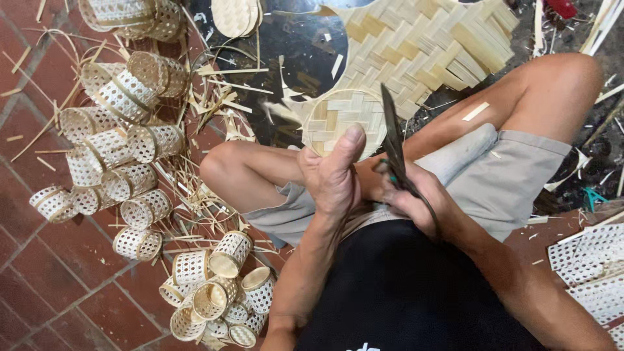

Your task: The person sits on the floor and uses shears to trim the edges of a woven bamboo base. They then attach a bamboo strip to the rim of a small basket and continue weaving the sides.

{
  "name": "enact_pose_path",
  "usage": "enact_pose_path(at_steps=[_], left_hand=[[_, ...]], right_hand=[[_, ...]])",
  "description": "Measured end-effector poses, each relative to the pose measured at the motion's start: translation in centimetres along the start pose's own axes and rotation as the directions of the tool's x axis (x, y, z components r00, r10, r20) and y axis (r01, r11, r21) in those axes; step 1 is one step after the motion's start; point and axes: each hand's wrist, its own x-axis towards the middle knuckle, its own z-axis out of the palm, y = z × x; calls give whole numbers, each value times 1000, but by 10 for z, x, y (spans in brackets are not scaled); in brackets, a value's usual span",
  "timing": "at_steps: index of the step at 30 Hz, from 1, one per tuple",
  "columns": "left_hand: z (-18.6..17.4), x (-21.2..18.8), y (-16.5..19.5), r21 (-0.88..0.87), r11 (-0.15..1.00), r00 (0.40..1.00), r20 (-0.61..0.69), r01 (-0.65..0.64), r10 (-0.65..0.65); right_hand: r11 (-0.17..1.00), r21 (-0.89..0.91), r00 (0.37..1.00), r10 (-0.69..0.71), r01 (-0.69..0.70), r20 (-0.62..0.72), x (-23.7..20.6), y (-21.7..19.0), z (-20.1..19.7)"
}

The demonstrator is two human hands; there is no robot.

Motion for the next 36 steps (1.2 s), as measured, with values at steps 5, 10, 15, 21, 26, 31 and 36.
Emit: enact_pose_path(at_steps=[5, 10, 15, 21, 26, 31, 36], left_hand=[[9, -15, 10, 48, 998, 999, 5, 47, -47], [12, -18, 14, 15, 1000, 1000, -18, -11, 11], [9, -20, 18, 64, 998, 999, -44, 21, -18], [7, -18, 27, 78, 995, 998, -25, 61, -60], [2, -17, 40, 174, 980, 992, 61, 99, -111], [-4, -18, 48, 281, 951, 987, 63, 126, -149], [-7, -14, 56, 351, 930, 985, 94, 106, -148]], right_hand=[[933, 312, 954, -243, 180, 176, 5, 4, 6], [963, -38, 963, -265, 268, 54, 13, -2, 19], [964, 41, 965, -260, 261, -37, 12, 3, 20], [976, -25, 977, -215, 215, -8, 12, 18, 9], [984, -85, 987, -156, 158, 38, 10, 11, 0], [993, 0, 988, -119, 120, 100, 4, 0, -6], [989, -61, 985, -129, 137, 114, 5, 1, -6]])
